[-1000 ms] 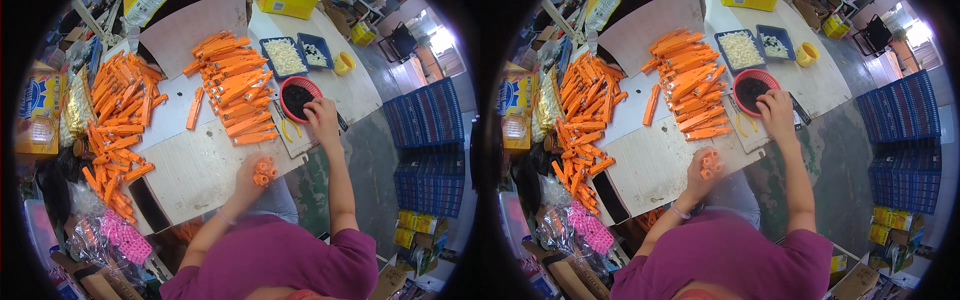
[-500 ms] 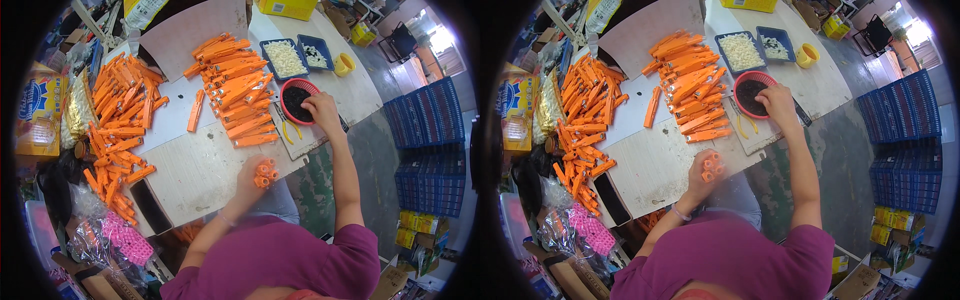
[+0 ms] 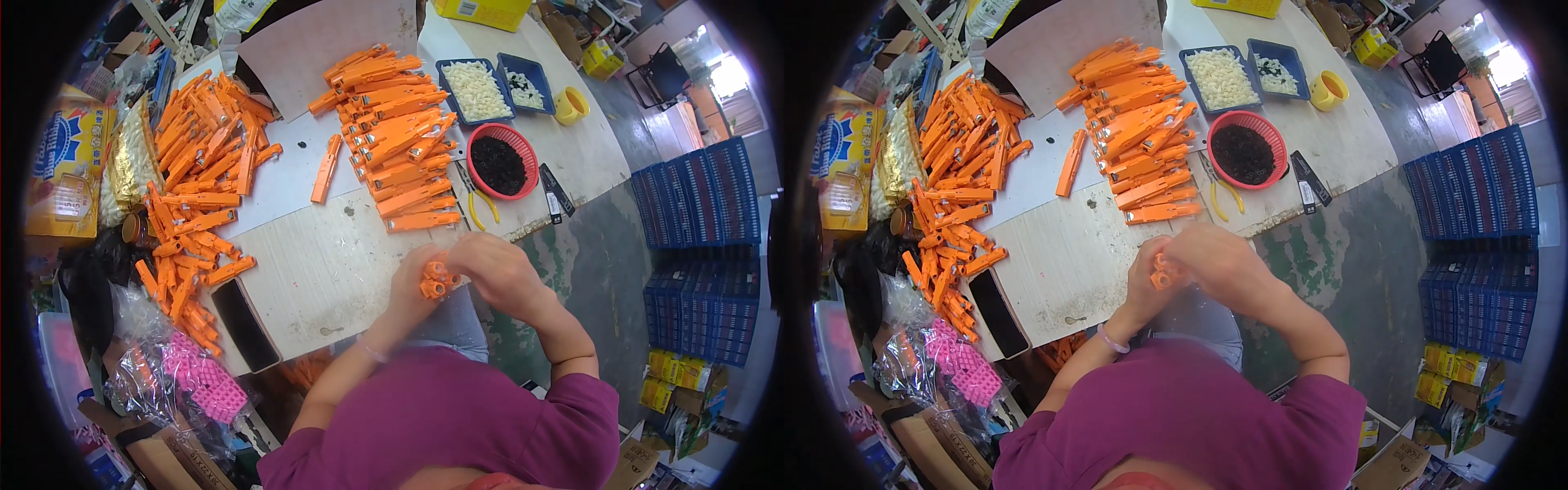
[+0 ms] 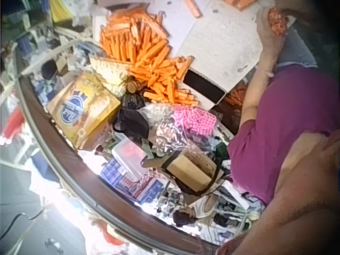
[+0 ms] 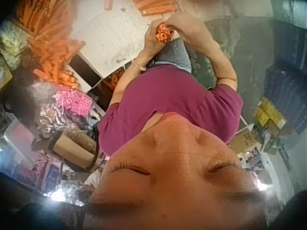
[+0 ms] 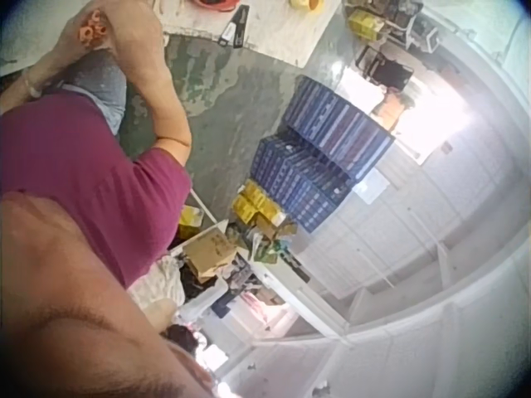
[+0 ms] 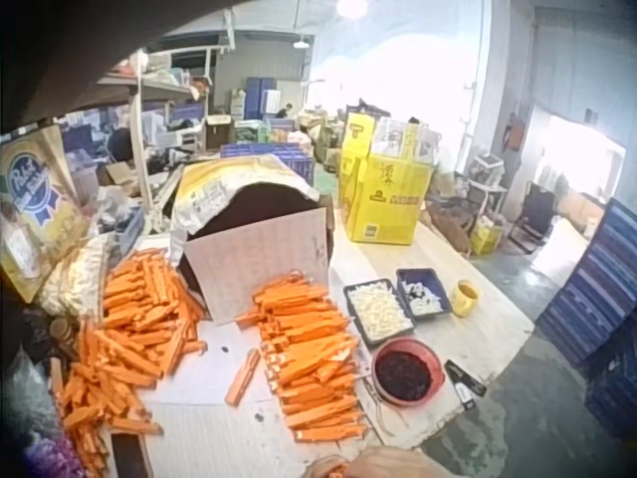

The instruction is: The person assembles plastic components by inserting small black rings into them by hand, then trims plastic parts using pliers.

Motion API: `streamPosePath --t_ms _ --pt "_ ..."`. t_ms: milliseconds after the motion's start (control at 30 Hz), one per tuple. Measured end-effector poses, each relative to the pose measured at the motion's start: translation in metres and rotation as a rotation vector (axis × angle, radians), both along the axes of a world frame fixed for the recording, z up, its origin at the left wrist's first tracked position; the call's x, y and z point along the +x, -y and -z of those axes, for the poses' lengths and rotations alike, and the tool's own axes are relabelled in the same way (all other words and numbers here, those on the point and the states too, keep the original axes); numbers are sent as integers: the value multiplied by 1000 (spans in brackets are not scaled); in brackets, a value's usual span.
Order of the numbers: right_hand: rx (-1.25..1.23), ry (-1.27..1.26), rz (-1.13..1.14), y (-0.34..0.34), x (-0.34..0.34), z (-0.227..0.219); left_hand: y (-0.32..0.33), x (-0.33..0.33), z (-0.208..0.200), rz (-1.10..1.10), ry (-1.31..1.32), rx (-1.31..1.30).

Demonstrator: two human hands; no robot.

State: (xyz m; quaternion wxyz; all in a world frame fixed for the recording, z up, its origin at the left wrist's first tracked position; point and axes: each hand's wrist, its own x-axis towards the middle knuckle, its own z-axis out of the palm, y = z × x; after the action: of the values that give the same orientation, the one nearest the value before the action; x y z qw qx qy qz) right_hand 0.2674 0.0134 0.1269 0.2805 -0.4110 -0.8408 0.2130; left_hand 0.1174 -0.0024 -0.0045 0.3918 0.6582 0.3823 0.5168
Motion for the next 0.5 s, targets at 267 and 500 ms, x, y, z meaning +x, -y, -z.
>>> streamPosePath --t_ms 267,500 --pt "239 271 -2 -1 -13 -4 1 -2 -1 6 -5 23" --pt "353 274 -112 0 1 1 0 -2 -1 23 9 38"
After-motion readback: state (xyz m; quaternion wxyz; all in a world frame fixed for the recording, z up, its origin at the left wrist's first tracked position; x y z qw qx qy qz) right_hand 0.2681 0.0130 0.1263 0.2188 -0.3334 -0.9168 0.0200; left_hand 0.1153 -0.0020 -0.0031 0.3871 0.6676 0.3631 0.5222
